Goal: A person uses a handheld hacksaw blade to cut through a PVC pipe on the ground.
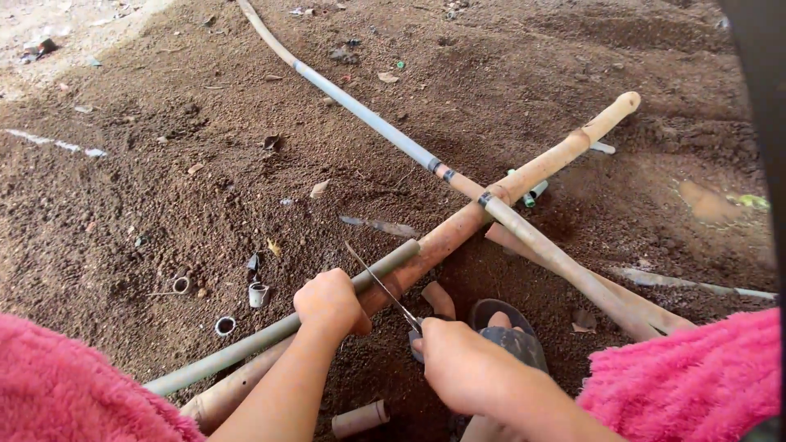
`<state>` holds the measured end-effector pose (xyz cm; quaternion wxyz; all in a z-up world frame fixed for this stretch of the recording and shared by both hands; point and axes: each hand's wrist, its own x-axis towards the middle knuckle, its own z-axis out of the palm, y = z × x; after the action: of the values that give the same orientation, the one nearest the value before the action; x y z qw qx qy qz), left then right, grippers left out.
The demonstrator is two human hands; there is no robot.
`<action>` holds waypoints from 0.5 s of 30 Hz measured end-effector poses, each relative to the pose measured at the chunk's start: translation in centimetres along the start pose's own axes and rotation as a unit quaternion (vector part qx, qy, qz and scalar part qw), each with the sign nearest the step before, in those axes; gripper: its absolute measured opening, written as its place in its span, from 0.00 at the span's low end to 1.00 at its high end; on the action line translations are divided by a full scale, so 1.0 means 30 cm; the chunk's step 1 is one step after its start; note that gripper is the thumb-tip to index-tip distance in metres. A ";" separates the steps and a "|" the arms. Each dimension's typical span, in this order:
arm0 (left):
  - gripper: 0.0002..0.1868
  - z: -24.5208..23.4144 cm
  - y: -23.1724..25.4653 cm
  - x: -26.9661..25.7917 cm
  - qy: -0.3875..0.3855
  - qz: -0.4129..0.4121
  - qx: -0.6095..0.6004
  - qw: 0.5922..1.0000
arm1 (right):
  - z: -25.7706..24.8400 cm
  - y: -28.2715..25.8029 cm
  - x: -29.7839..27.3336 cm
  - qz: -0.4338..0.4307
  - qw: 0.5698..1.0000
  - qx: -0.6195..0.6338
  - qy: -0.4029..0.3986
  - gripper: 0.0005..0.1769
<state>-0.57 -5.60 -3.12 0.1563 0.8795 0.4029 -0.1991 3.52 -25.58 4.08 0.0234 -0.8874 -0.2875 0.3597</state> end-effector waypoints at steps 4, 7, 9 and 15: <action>0.29 -0.015 -0.001 0.005 -0.022 -0.007 0.006 1.000 | -0.069 -0.055 -0.063 -0.012 0.999 -0.009 -0.033 0.16; 0.25 -0.026 0.001 -0.006 -0.031 -0.006 -0.004 0.999 | -0.074 -0.111 -0.114 0.032 0.995 -0.090 -0.021 0.16; 0.25 -0.027 0.001 -0.009 -0.037 -0.014 -0.003 0.999 | -0.039 -0.103 -0.106 0.043 0.995 -0.086 0.007 0.16; 0.22 -0.025 -0.012 -0.002 -0.038 -0.015 -0.027 0.999 | 0.077 -0.067 0.004 0.029 0.998 -0.032 0.051 0.17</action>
<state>-0.72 -5.09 -2.48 0.1920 0.8609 0.4147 -0.2235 1.08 -24.21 2.80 -0.0004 -0.9128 -0.2718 0.3049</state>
